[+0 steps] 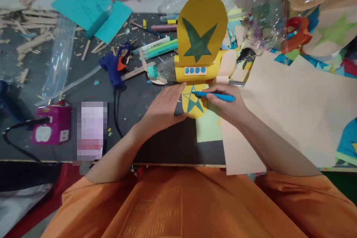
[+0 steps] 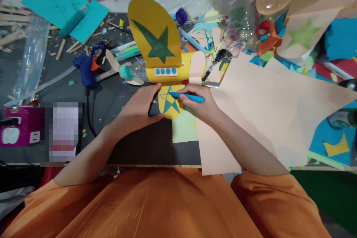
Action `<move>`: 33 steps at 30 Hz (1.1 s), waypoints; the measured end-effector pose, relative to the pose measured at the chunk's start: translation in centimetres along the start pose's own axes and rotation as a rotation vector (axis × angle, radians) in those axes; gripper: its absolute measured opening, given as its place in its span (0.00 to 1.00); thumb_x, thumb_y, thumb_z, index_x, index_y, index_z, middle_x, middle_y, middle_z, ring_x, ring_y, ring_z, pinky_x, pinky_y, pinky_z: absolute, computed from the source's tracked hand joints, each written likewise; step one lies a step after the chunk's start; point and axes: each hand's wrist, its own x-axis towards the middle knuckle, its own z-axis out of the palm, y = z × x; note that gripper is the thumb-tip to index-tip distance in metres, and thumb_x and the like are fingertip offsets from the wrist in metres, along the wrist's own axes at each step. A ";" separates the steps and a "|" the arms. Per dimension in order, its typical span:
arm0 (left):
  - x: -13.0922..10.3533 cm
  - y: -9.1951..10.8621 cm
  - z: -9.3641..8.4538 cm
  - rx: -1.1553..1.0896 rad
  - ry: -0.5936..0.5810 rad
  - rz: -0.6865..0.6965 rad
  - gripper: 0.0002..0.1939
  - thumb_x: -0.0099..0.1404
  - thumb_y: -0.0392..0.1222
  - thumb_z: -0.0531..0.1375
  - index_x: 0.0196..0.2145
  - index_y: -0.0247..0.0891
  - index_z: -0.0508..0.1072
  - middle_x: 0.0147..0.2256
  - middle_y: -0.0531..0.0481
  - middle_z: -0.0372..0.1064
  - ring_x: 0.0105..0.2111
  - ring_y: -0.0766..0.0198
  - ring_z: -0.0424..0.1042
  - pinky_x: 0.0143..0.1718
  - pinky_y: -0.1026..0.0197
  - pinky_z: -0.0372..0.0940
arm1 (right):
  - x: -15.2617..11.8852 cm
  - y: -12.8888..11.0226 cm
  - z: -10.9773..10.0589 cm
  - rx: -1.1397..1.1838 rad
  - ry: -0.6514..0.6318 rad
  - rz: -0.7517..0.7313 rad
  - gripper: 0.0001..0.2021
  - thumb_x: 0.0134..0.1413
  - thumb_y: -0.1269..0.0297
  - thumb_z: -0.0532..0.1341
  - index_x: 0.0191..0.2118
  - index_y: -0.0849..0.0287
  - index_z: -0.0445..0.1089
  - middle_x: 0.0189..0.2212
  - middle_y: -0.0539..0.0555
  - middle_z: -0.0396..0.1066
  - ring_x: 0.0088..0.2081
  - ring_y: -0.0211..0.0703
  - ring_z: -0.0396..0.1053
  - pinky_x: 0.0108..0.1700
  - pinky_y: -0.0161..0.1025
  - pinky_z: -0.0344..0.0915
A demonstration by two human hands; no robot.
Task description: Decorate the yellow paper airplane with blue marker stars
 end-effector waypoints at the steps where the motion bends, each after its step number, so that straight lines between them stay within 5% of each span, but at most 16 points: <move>1: 0.0 0.0 0.0 0.001 0.001 0.005 0.40 0.67 0.50 0.64 0.69 0.28 0.56 0.65 0.30 0.64 0.66 0.42 0.63 0.68 0.43 0.59 | 0.0 0.0 0.0 -0.003 -0.014 -0.003 0.13 0.51 0.51 0.71 0.31 0.56 0.78 0.27 0.52 0.76 0.28 0.40 0.70 0.31 0.39 0.67; 8: -0.1 -0.1 0.1 -0.015 0.010 -0.021 0.39 0.68 0.52 0.63 0.70 0.31 0.56 0.65 0.32 0.64 0.66 0.41 0.63 0.68 0.42 0.59 | 0.1 0.0 0.4 0.083 0.110 0.026 0.12 0.48 0.54 0.71 0.29 0.56 0.75 0.27 0.51 0.75 0.28 0.39 0.70 0.32 0.40 0.68; 16: 0.0 0.0 0.1 0.004 0.002 -0.024 0.38 0.69 0.53 0.61 0.69 0.30 0.57 0.65 0.33 0.64 0.66 0.43 0.64 0.68 0.44 0.59 | 0.1 -0.3 0.0 -0.001 0.004 0.016 0.11 0.50 0.55 0.70 0.29 0.56 0.77 0.27 0.52 0.76 0.29 0.41 0.71 0.32 0.40 0.68; 22: 0.0 0.0 0.0 -0.003 -0.020 -0.052 0.39 0.68 0.53 0.62 0.70 0.33 0.56 0.66 0.34 0.63 0.66 0.43 0.63 0.68 0.42 0.58 | 0.2 0.2 0.1 0.064 0.095 0.005 0.12 0.50 0.53 0.71 0.30 0.56 0.74 0.27 0.51 0.74 0.29 0.39 0.70 0.32 0.39 0.68; 33: -0.2 -0.3 0.4 0.003 0.006 -0.029 0.40 0.69 0.57 0.61 0.69 0.31 0.57 0.65 0.33 0.64 0.66 0.42 0.64 0.68 0.43 0.58 | 0.3 -0.1 0.1 0.046 0.054 0.029 0.11 0.48 0.55 0.70 0.28 0.56 0.75 0.27 0.51 0.74 0.28 0.39 0.69 0.32 0.39 0.67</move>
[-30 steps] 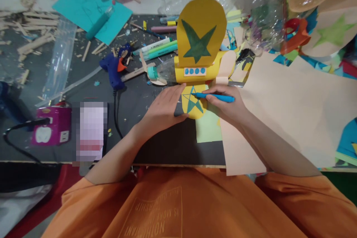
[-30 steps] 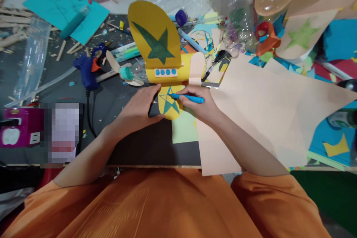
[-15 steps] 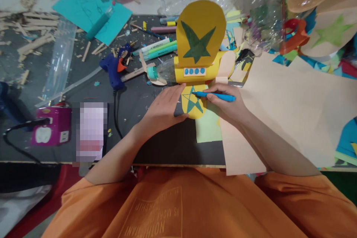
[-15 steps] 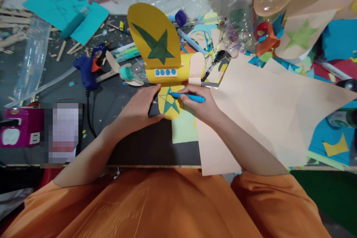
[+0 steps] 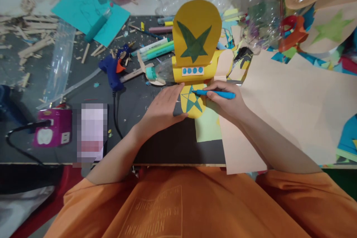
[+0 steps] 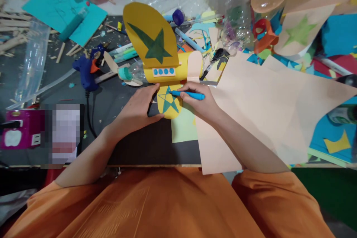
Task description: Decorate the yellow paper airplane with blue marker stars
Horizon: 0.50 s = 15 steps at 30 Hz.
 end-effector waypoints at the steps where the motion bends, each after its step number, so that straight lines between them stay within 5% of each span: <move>1: 0.0 0.0 0.0 -0.002 0.003 0.007 0.40 0.69 0.58 0.61 0.69 0.31 0.57 0.65 0.33 0.64 0.66 0.42 0.64 0.68 0.43 0.58 | 0.0 0.0 0.0 0.010 0.013 -0.003 0.11 0.47 0.55 0.70 0.28 0.56 0.74 0.27 0.50 0.74 0.28 0.39 0.69 0.32 0.39 0.66; 15: 0.1 0.3 -0.4 -0.016 -0.010 -0.006 0.40 0.67 0.51 0.64 0.69 0.31 0.57 0.65 0.32 0.64 0.66 0.42 0.63 0.68 0.42 0.59 | 0.1 -0.1 0.0 0.013 -0.003 0.019 0.09 0.47 0.58 0.69 0.27 0.56 0.72 0.25 0.50 0.73 0.26 0.39 0.67 0.31 0.39 0.65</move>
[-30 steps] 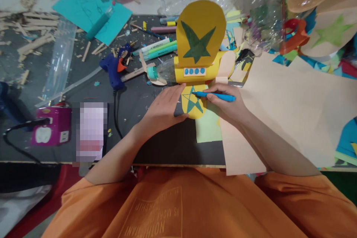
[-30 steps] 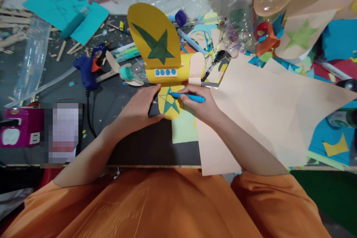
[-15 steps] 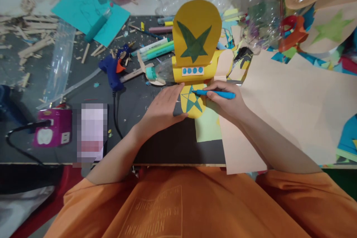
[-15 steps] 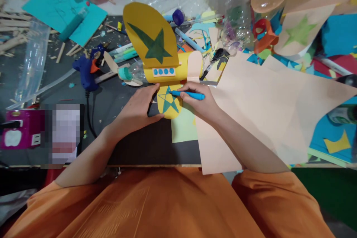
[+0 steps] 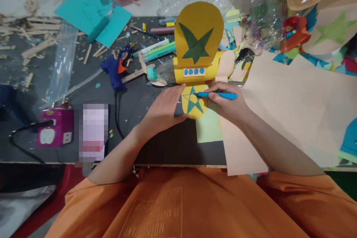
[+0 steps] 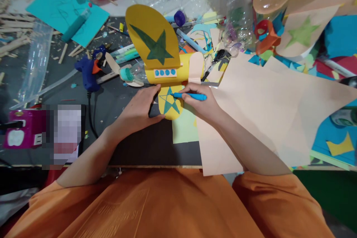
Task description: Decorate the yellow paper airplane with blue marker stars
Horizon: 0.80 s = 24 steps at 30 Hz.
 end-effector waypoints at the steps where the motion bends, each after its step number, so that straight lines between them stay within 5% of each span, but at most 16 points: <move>1: 0.0 0.0 0.0 0.003 -0.001 -0.001 0.39 0.67 0.51 0.64 0.69 0.31 0.57 0.65 0.32 0.64 0.66 0.42 0.63 0.68 0.42 0.59 | 0.0 0.0 0.0 0.001 0.002 0.002 0.09 0.47 0.58 0.69 0.27 0.56 0.72 0.25 0.50 0.73 0.27 0.39 0.68 0.31 0.39 0.65; 16: 0.2 0.2 0.0 -0.004 -0.023 -0.029 0.40 0.67 0.52 0.64 0.70 0.33 0.57 0.66 0.33 0.63 0.66 0.41 0.63 0.68 0.40 0.58 | 0.2 -0.1 0.0 0.032 0.022 -0.001 0.08 0.44 0.60 0.68 0.24 0.56 0.72 0.20 0.47 0.70 0.22 0.35 0.63 0.27 0.36 0.61; 24: 0.2 0.1 -0.1 -0.003 -0.020 -0.013 0.40 0.67 0.51 0.64 0.69 0.33 0.57 0.66 0.33 0.63 0.66 0.41 0.63 0.68 0.40 0.59 | -0.1 -0.1 -0.1 -0.027 -0.028 -0.008 0.10 0.49 0.56 0.70 0.27 0.56 0.73 0.25 0.50 0.73 0.28 0.40 0.69 0.31 0.39 0.67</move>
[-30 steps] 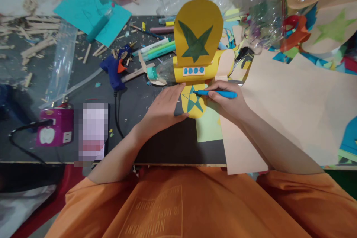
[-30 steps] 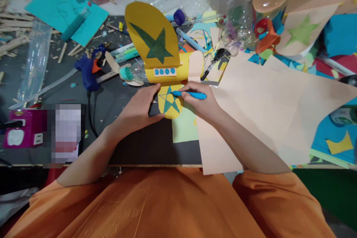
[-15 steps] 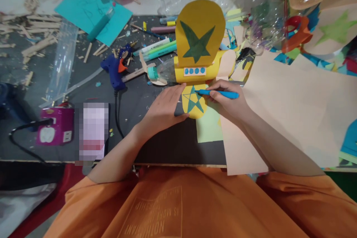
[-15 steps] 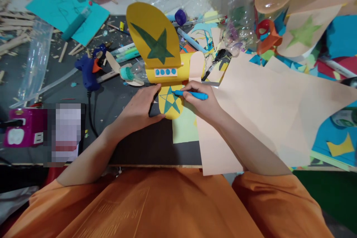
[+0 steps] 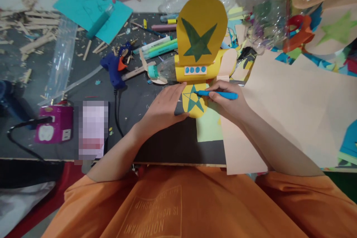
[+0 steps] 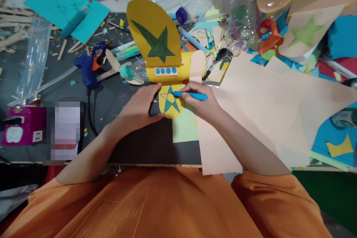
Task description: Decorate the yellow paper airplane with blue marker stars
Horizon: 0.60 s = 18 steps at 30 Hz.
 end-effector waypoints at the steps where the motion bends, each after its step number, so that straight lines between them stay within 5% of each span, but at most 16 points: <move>1: 0.0 0.0 0.0 -0.001 -0.001 0.003 0.40 0.67 0.50 0.64 0.69 0.33 0.57 0.66 0.33 0.63 0.66 0.41 0.63 0.68 0.41 0.59 | -0.1 0.0 0.0 -0.010 -0.010 -0.009 0.11 0.49 0.55 0.70 0.28 0.56 0.74 0.26 0.51 0.75 0.28 0.40 0.70 0.32 0.39 0.67; 13: 0.0 0.0 0.0 0.022 0.005 0.023 0.38 0.68 0.51 0.63 0.68 0.31 0.57 0.66 0.32 0.63 0.67 0.43 0.63 0.69 0.43 0.59 | -0.2 -0.2 -0.1 -0.043 -0.052 -0.050 0.10 0.50 0.54 0.70 0.30 0.56 0.77 0.28 0.51 0.77 0.29 0.40 0.70 0.32 0.39 0.67; 18: 0.0 0.0 0.1 0.009 0.001 0.002 0.39 0.67 0.51 0.64 0.69 0.32 0.57 0.66 0.32 0.64 0.66 0.42 0.63 0.68 0.41 0.59 | -0.1 -0.3 -0.1 -0.006 0.051 -0.041 0.09 0.48 0.57 0.69 0.26 0.55 0.74 0.21 0.48 0.71 0.23 0.37 0.65 0.28 0.38 0.62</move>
